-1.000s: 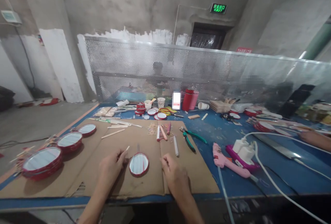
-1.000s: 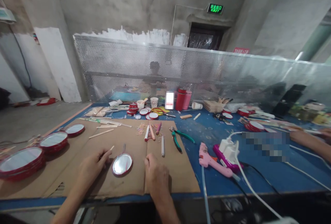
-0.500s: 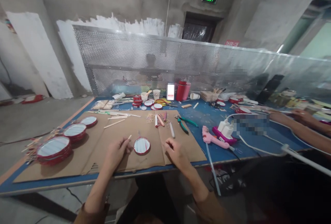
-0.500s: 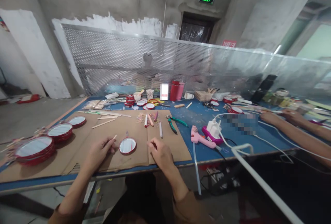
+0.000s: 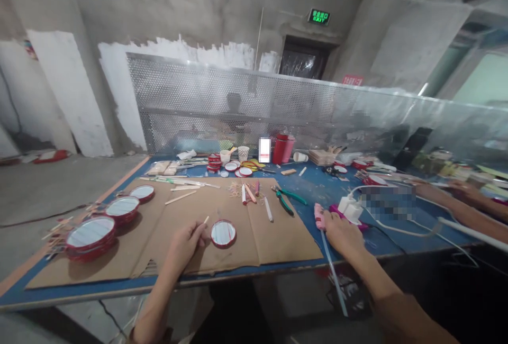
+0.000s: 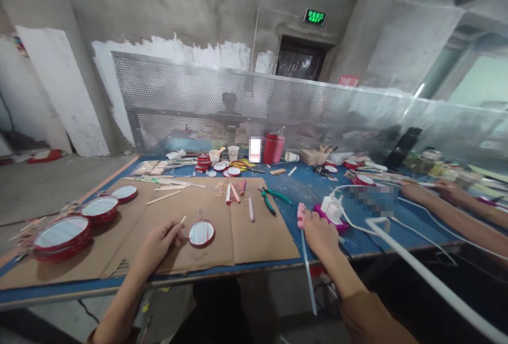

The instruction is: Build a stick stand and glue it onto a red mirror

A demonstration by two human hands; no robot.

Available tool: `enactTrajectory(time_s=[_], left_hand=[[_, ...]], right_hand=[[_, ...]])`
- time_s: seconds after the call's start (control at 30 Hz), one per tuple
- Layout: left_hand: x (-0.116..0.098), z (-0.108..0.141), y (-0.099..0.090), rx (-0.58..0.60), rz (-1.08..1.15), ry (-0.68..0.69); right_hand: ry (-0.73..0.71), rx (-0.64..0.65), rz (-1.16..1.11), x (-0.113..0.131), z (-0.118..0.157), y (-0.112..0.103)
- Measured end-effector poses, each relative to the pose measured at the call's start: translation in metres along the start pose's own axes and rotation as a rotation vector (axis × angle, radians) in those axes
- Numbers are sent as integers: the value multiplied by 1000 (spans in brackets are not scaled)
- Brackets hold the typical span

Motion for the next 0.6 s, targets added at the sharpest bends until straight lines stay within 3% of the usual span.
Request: enactTrajectory(time_s=[0.13,0.33,0.47,0.6], left_hand=[[0,0,1,-8,-6,0],[-1,2,2,-20,11,21],[-1,1,3,-31,12,25],[-2,0,4,-23,3,29]], right_hand=[[11,98,-60,-3,-16,14],[-18,90,-200,-16,-26,22],[-17,-43,-442,-31,-28,15],[40,-188,-830,-44,-25,3]])
Point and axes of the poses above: each hand's wrist, its own z-axis away from the middle knuckle, its own y-axis out of the palm, x = y × z, the point moved 8 cm from there along -z, towards the middle knuckle, and after that the axes turned 9 degrees about x, right-handed, at the moved point
